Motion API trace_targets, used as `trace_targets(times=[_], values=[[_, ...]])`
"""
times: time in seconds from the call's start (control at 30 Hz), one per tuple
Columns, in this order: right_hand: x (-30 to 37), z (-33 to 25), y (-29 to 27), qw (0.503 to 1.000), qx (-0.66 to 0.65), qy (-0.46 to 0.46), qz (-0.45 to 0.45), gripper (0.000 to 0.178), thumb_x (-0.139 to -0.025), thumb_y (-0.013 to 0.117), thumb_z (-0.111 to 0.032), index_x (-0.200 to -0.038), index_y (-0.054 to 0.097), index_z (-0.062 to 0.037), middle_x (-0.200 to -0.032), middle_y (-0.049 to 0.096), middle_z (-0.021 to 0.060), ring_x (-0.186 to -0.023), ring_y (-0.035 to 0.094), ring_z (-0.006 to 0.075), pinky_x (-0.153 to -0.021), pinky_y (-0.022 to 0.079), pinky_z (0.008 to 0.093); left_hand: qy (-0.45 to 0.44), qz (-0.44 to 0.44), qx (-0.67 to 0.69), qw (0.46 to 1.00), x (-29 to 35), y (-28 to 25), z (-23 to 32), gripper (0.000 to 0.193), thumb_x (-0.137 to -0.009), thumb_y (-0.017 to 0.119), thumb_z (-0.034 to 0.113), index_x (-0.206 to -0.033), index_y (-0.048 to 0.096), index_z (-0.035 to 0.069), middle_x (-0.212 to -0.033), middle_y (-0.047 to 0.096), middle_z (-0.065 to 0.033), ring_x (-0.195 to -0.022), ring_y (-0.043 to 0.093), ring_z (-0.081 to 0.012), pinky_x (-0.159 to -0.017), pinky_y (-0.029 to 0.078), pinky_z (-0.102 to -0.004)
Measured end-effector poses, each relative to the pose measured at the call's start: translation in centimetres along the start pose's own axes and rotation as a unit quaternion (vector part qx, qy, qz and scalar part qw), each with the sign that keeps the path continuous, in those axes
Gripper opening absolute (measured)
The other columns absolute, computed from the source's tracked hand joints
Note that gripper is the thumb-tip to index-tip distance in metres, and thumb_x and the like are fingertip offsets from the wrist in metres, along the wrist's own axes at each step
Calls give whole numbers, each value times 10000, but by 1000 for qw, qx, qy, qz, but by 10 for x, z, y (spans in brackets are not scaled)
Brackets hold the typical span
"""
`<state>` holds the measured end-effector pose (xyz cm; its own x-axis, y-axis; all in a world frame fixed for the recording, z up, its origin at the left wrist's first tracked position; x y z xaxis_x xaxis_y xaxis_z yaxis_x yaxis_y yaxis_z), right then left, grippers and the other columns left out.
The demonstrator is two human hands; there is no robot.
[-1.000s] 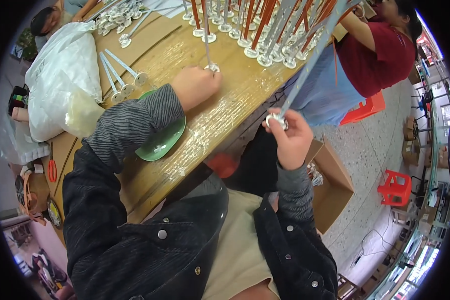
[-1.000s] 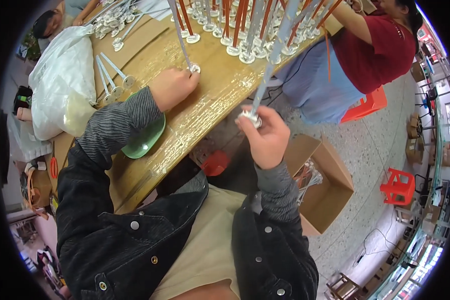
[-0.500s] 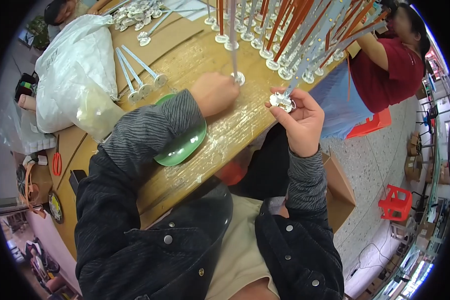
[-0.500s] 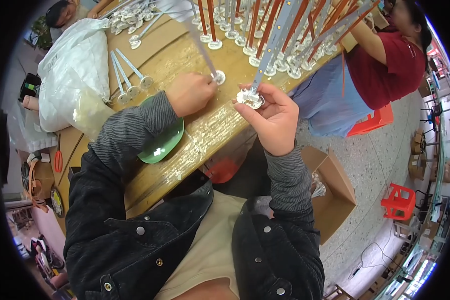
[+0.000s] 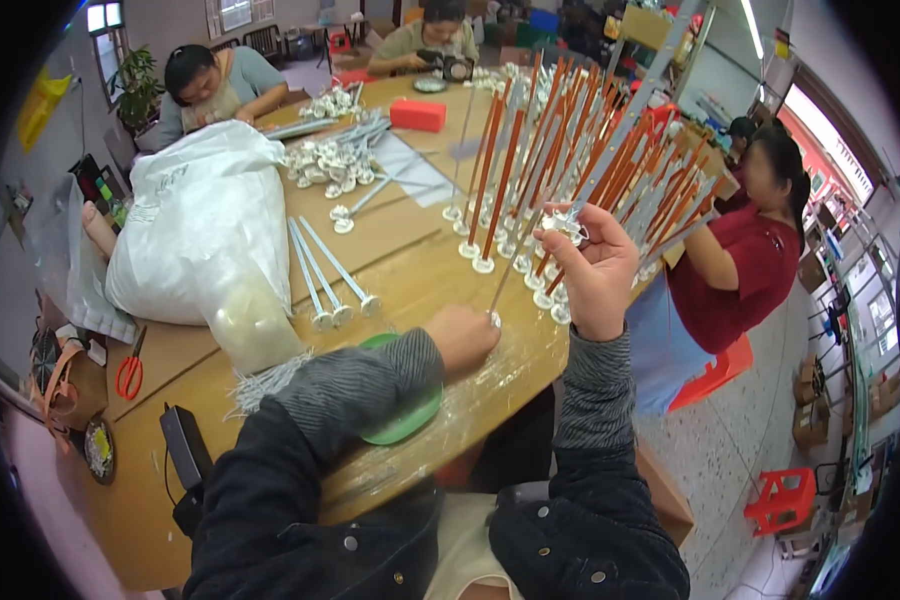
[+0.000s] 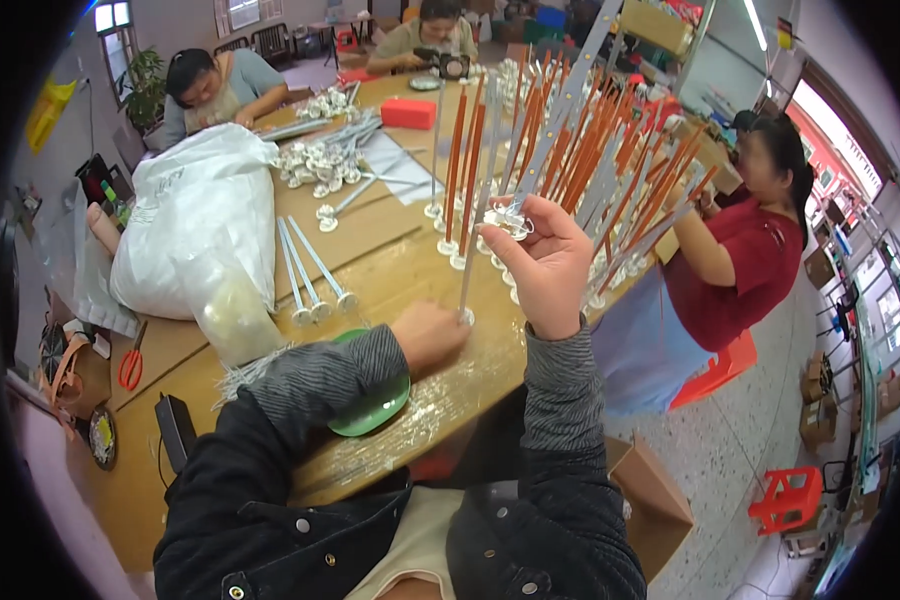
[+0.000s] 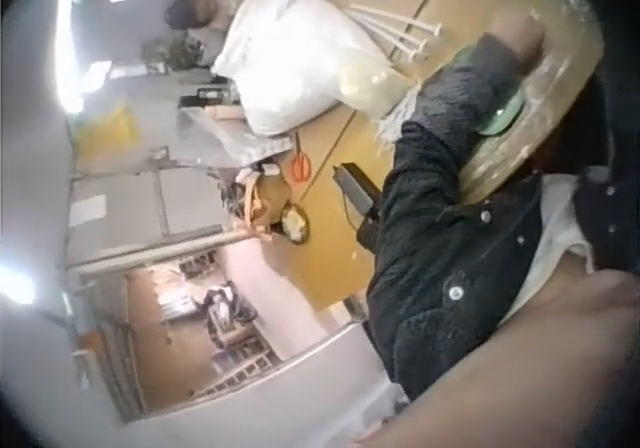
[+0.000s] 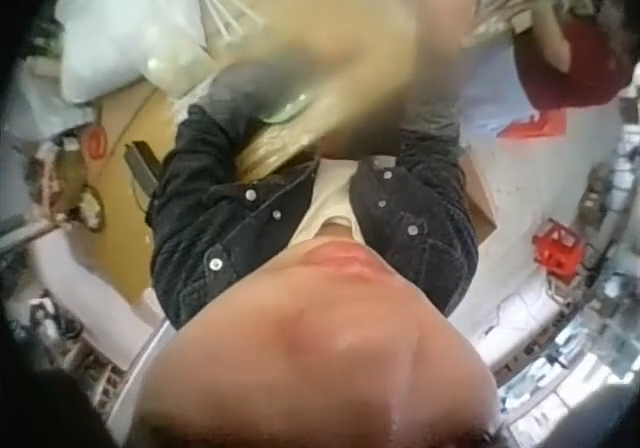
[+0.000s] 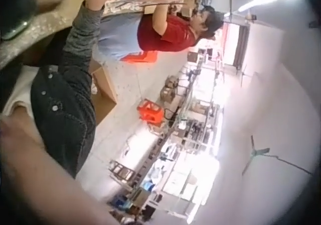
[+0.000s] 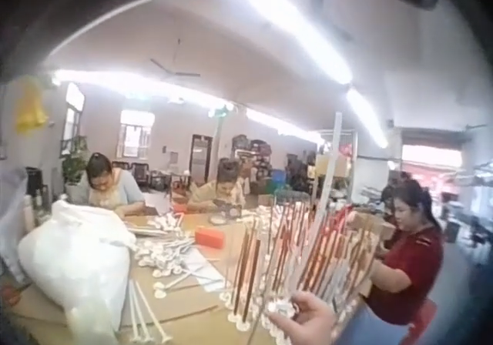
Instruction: Assembling LED light strips onto circular plastic bases at a production line.
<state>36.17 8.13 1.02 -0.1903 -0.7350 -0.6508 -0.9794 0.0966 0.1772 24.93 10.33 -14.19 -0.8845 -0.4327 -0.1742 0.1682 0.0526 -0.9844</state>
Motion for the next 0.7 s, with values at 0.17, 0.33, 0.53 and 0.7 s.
trace_targets(times=[0.17, 0.33, 0.53, 0.7], values=[[-30, 1, 2, 1000, 16, -10, -6, 269, -881, 673, 59, -1143, 617, 79, -1108, 697, 155, -924, 702, 185, -796, 568, 279, -45, 9, 33, 998, -6, -5, -20, 120, -820, 575, 100, -817, 657, 12, -793, 675, -188, -750, 691, -370, -674, 559, -466], [-58, -5, 12, 999, -17, -28, -10, 295, -889, 677, 38, -1175, 610, 72, -1111, 700, 165, -930, 706, 201, -805, 569, 283, -63, 29, 56, 996, -2, 9, -43, 151, -894, 523, 111, -890, 629, 3, -871, 670, -215, -847, 675, -408, -744, 550, -482], [-86, -31, 21, 985, -152, -83, 5, 286, -909, 657, 30, -1186, 603, 79, -1157, 675, 222, -932, 708, 209, -785, 594, 254, -94, 7, 91, 991, -3, 20, -46, 145, -896, 509, 83, -936, 614, -9, -893, 663, -219, -873, 664, -410, -779, 537, -485], [-65, -23, 6, 959, -248, -123, 61, 269, -895, 675, 37, -1146, 600, 100, -1064, 692, 221, -826, 722, 208, -704, 600, 213, -102, 52, 36, 993, -1, 7, -38, 108, -811, 605, 69, -890, 666, 27, -850, 684, -175, -837, 686, -359, -716, 554, -455]])
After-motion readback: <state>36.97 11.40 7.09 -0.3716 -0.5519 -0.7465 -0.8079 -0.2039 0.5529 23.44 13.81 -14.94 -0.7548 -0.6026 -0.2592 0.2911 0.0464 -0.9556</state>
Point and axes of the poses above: each hand's wrist, its own x-axis away from the middle knuckle, its own y-axis out of the palm, z = x × y, the point moved 7 cm from there along -x, towards the middle knuckle
